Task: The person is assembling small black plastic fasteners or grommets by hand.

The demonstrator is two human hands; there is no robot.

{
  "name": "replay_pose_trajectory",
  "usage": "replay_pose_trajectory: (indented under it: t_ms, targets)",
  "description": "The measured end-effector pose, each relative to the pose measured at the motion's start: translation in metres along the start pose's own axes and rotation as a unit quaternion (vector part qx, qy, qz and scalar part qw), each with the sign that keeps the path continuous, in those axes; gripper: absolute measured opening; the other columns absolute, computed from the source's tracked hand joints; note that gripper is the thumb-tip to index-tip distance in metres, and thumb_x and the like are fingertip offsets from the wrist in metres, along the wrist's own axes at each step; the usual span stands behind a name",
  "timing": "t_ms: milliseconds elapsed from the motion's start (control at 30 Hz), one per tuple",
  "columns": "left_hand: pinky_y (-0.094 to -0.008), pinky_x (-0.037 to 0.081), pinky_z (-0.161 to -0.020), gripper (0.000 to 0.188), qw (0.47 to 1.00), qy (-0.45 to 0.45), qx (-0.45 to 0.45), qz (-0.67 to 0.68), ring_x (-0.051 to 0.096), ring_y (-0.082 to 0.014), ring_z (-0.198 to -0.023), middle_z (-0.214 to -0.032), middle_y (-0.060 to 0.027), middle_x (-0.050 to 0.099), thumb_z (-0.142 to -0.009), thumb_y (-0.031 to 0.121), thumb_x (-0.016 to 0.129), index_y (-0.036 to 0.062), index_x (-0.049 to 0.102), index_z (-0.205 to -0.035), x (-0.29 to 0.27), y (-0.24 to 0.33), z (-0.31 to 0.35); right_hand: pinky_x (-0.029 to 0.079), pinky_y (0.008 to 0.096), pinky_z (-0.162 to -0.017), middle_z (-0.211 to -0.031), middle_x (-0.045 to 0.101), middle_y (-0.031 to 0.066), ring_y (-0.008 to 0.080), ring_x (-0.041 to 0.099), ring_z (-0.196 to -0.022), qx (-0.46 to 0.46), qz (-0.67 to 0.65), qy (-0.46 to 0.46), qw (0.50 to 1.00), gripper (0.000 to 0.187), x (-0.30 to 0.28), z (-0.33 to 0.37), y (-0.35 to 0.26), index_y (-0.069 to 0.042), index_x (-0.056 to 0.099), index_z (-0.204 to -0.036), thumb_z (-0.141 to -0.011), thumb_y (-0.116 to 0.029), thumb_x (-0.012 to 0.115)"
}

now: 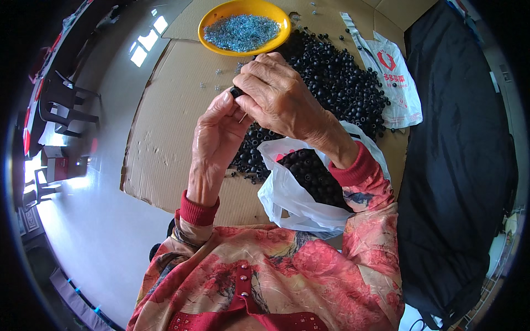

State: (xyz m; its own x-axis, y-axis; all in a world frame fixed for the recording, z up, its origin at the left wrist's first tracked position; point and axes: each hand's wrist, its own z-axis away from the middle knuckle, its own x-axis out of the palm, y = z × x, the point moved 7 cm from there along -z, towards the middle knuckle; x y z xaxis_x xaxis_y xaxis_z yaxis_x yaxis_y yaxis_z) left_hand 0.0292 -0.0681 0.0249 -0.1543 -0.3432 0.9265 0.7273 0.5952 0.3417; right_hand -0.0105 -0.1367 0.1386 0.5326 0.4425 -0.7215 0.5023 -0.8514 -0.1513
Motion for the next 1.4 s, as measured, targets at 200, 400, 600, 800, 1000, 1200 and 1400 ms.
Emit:
replay_pose_trajectory:
  t_ms: [200, 400, 600, 800, 1000, 1200, 1400]
  targets:
    - [-0.0385, 0.044, -0.091, 0.018, 1.000, -0.030, -0.005, 0.004, 0.059, -0.0183, -0.090, -0.094, -0.0099, 0.061, -0.088, 0.010, 0.051, -0.0013, 0.053, -0.102, -0.003, -0.004, -0.003, 0.046, 0.0387, -0.079, -0.079, 0.058, 0.0113, 0.0251, 0.058, -0.078, -0.028, -0.015, 0.007, 0.999, 0.019, 0.000, 0.004, 0.000, 0.002, 0.058, -0.084, -0.067, -0.002, 0.066]
    - [-0.0322, 0.048, -0.082, 0.015, 1.000, 0.015, 0.000, 0.004, 0.060, -0.0162, -0.080, -0.085, -0.0083, 0.062, -0.084, 0.008, 0.056, -0.0024, 0.057, -0.094, 0.000, -0.004, -0.003, 0.046, 0.0387, -0.078, -0.078, 0.057, 0.0123, 0.0252, 0.058, -0.076, -0.044, -0.019, 0.012, 0.999, 0.016, 0.002, 0.005, 0.001, 0.003, 0.058, -0.082, -0.068, -0.002, 0.065]
    - [-0.0304, 0.047, -0.081, 0.015, 0.999, 0.040, -0.007, 0.010, 0.058, -0.0144, -0.077, -0.084, -0.0075, 0.061, -0.084, 0.007, 0.056, -0.0027, 0.057, -0.094, -0.003, -0.006, -0.002, 0.045, 0.0389, -0.077, -0.077, 0.056, 0.0123, 0.0258, 0.057, -0.075, -0.070, -0.003, 0.006, 0.998, 0.017, 0.002, 0.007, -0.003, 0.003, 0.058, -0.082, -0.068, -0.003, 0.064]
    - [-0.0295, 0.047, -0.080, 0.019, 1.000, -0.018, -0.001, -0.021, 0.058, -0.0150, -0.078, -0.087, -0.0084, 0.061, -0.087, 0.011, 0.053, -0.0037, 0.057, -0.098, 0.007, -0.004, -0.004, 0.046, 0.0372, -0.073, -0.079, 0.057, 0.0109, 0.0258, 0.057, -0.075, -0.033, -0.020, 0.011, 0.999, 0.018, -0.007, 0.009, 0.006, 0.001, 0.058, -0.083, -0.067, -0.004, 0.065]
    - [-0.0316, 0.049, -0.082, 0.025, 0.987, 0.045, 0.071, -0.134, 0.059, -0.0184, -0.089, -0.095, -0.0115, 0.061, -0.090, 0.018, 0.050, -0.0020, 0.055, -0.104, -0.024, 0.041, -0.007, 0.041, 0.0344, -0.063, -0.073, 0.055, 0.0082, 0.0227, 0.053, -0.069, 0.021, -0.030, -0.127, 0.991, 0.017, -0.039, 0.023, 0.010, -0.002, 0.055, -0.075, -0.065, -0.008, 0.067]
    - [-0.0281, 0.050, -0.075, 0.020, 0.981, 0.077, 0.059, -0.169, 0.058, -0.0145, -0.082, -0.089, -0.0073, 0.060, -0.088, 0.016, 0.054, -0.0004, 0.057, -0.100, -0.049, 0.042, -0.001, 0.038, 0.0333, -0.067, -0.070, 0.055, 0.0066, 0.0210, 0.051, -0.066, 0.083, -0.099, -0.313, 0.941, 0.019, -0.049, 0.064, -0.006, -0.003, 0.057, -0.071, -0.064, -0.014, 0.070]
    - [-0.0282, 0.049, -0.073, 0.018, 0.978, 0.085, 0.061, -0.180, 0.059, -0.0138, -0.079, -0.087, -0.0067, 0.060, -0.087, 0.015, 0.056, -0.0002, 0.057, -0.098, -0.054, 0.041, 0.000, 0.042, 0.0328, -0.069, -0.074, 0.058, 0.0092, 0.0230, 0.056, -0.070, 0.156, -0.050, -0.273, 0.948, 0.010, -0.034, 0.056, 0.043, 0.000, 0.058, -0.074, -0.069, -0.008, 0.063]
